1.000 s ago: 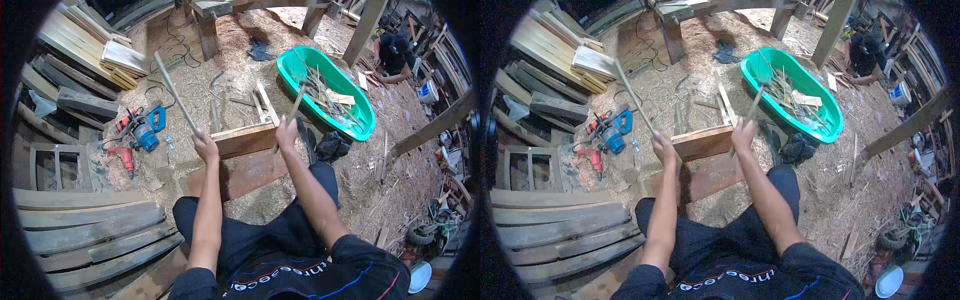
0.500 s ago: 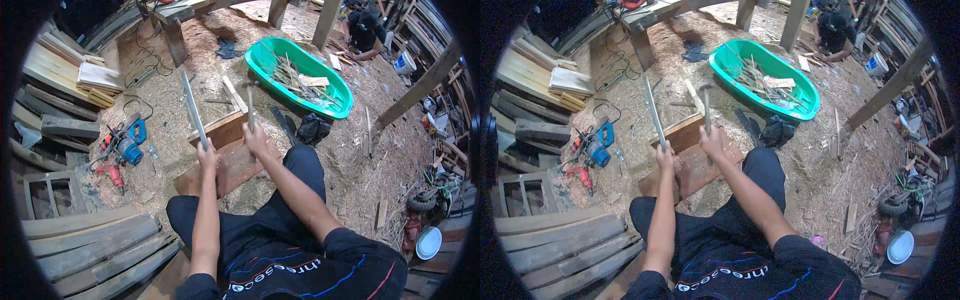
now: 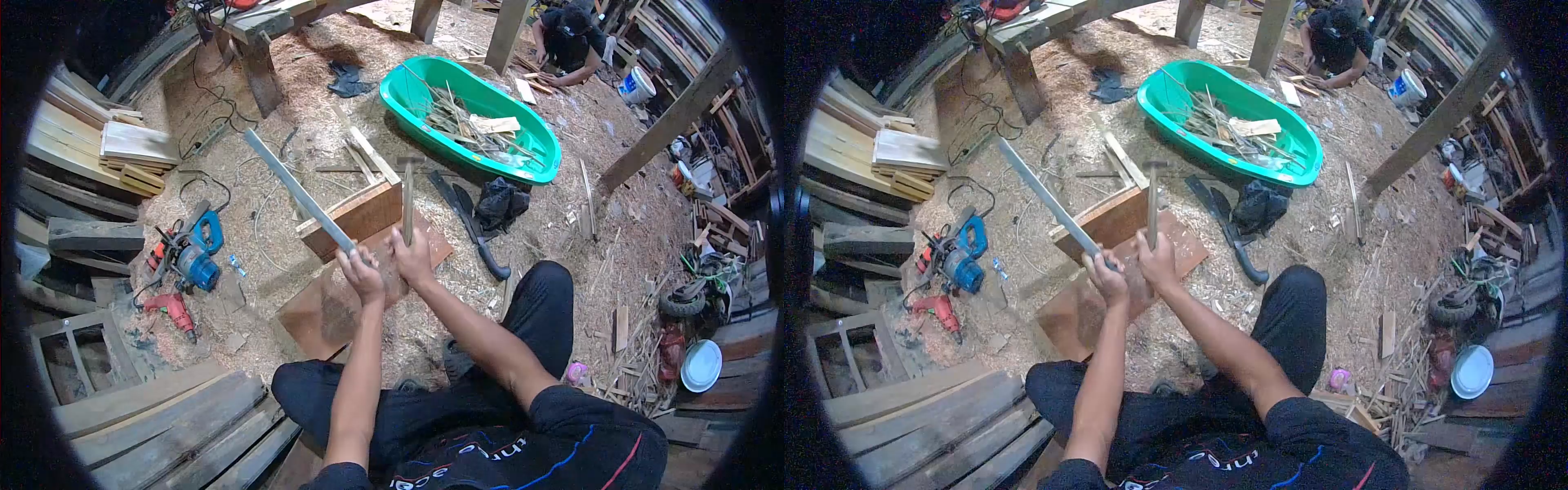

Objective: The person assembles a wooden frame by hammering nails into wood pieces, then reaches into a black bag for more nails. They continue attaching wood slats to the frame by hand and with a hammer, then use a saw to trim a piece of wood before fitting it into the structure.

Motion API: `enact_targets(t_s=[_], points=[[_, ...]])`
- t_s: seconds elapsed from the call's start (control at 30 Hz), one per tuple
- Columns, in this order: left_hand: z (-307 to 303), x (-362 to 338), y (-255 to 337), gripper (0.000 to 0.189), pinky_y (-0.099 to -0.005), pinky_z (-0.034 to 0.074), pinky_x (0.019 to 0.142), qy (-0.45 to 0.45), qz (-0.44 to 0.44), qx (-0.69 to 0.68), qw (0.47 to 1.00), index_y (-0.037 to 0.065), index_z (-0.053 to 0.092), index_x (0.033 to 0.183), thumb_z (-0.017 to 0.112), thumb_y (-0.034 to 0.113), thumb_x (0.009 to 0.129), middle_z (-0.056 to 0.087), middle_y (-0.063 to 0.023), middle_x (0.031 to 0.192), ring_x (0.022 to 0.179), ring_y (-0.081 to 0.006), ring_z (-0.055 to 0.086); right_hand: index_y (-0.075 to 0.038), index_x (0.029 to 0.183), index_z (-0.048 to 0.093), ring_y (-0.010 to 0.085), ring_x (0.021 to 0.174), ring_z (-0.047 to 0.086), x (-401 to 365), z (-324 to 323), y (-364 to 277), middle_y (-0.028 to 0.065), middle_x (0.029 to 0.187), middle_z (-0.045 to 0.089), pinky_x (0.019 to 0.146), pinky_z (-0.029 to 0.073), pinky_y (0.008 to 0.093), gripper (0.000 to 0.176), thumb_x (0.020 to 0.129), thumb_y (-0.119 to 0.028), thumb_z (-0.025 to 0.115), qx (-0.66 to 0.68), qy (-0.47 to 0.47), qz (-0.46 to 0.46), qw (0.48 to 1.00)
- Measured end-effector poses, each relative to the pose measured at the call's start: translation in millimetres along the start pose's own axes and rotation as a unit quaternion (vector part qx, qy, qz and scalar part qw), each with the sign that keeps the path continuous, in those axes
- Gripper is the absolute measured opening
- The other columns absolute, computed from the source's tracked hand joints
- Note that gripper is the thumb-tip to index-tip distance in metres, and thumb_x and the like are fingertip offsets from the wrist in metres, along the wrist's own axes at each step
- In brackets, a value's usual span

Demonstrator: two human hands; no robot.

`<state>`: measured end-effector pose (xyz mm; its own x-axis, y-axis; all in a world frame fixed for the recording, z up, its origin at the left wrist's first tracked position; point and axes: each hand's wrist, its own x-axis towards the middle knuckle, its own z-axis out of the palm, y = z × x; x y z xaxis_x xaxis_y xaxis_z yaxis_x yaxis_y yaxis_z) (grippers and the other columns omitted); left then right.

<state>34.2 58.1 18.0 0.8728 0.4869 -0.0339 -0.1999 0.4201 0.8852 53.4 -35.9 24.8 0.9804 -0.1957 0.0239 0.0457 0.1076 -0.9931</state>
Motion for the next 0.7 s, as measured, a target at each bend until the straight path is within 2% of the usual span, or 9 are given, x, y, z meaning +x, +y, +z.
enact_targets(t_s=[0.1,0.13,0.17,0.23,0.33,0.37,0.43,0.53,0.7], points=[[28,24,25,0.024,-0.0265,0.039,0.061,-0.017,0.046,-0.015,0.999,0.004,0.046,0.11,0.044,0.025,0.099,0.046,-0.0014,0.081,0.069,-0.0093,0.044,-0.002,0.095,0.057,0.0081,0.059,0.056,31,20,-42,0.0025,0.072,0.062,0.052,0.046,0.0244,0.015,0.097,-0.017,0.058,-0.013,0.017,-0.048,0.999],[39,30,45,0.021,-0.0268,0.039,0.062,-0.034,0.129,0.058,0.989,0.004,0.047,0.109,0.045,0.023,0.099,0.047,-0.0005,0.083,0.071,-0.0094,0.044,-0.002,0.095,0.057,0.008,0.059,0.056,41,29,-54,0.0024,0.072,0.061,0.051,0.045,0.0245,0.016,0.097,-0.017,0.058,-0.011,0.018,-0.051,0.998],[41,44,51,0.016,-0.0272,0.04,0.063,-0.035,0.146,0.1,0.984,0.004,0.049,0.106,0.046,0.019,0.099,0.048,-0.0003,0.084,0.072,-0.0093,0.046,-0.002,0.095,0.057,0.0079,0.059,0.056,50,36,-60,0.0024,0.071,0.061,0.051,0.045,0.0245,0.016,0.097,-0.017,0.059,-0.007,0.019,-0.049,0.999],[52,56,69,0.014,-0.0254,0.04,0.063,-0.046,0.114,0.007,0.992,0.003,0.053,0.104,0.053,0.015,0.097,0.05,0.0009,0.084,0.074,-0.0074,0.048,0.0,0.089,0.059,0.0103,0.059,0.052,68,47,-52,0.0029,0.067,0.058,0.054,0.043,0.0288,0.016,0.094,-0.016,0.061,-0.024,0.055,-0.105,0.993],[55,70,80,0.017,-0.0225,0.044,0.062,-0.062,0.127,0.032,0.989,0.002,0.059,0.103,0.057,0.018,0.097,0.057,-0.0001,0.082,0.071,-0.008,0.053,0.001,0.088,0.059,0.0114,0.059,0.051,70,48,-77,0.0026,0.066,0.056,0.053,0.041,0.0296,0.018,0.093,-0.016,0.062,-0.077,0.033,-0.178,0.981],[51,72,80,0.019,-0.0223,0.045,0.061,-0.073,0.119,0.044,0.989,0.002,0.061,0.102,0.058,0.02,0.097,0.059,-0.0009,0.082,0.071,-0.0089,0.055,0.001,0.088,0.06,0.0114,0.06,0.051,78,46,-70,0.0021,0.065,0.055,0.055,0.042,0.0307,0.018,0.093,-0.016,0.063,-0.031,-0.005,-0.168,0.985],[38,82,70,0.015,-0.021,0.045,0.058,-0.07,0.109,0.044,0.991,0.001,0.059,0.1,0.058,0.016,0.096,0.059,-0.0004,0.082,0.068,-0.0063,0.054,0.001,0.089,0.06,0.0103,0.062,0.051,90,43,-68,0.0028,0.067,0.056,0.056,0.043,0.0307,0.017,0.093,-0.016,0.062,-0.097,-0.05,-0.232,0.967],[12,73,53,0.012,-0.02,0.044,0.056,-0.001,0.112,0.048,0.993,0.002,0.058,0.098,0.057,0.014,0.096,0.059,-0.0002,0.082,0.067,-0.0048,0.053,0.0,0.093,0.061,0.0112,0.063,0.056,73,33,-68,0.0018,0.073,0.061,0.059,0.046,0.0284,0.018,0.095,-0.018,0.061,-0.111,-0.168,-0.126,0.971],[-35,51,20,0.013,-0.0206,0.044,0.056,0.092,0.14,0.039,0.985,0.0,0.057,0.101,0.056,0.012,0.097,0.057,-0.0009,0.084,0.067,-0.0052,0.053,-0.001,0.095,0.059,0.0107,0.068,0.053,12,49,5,0.0032,0.075,0.058,0.062,0.044,0.0299,0.017,0.095,-0.017,0.061,-0.013,-0.154,-0.087,0.984]])
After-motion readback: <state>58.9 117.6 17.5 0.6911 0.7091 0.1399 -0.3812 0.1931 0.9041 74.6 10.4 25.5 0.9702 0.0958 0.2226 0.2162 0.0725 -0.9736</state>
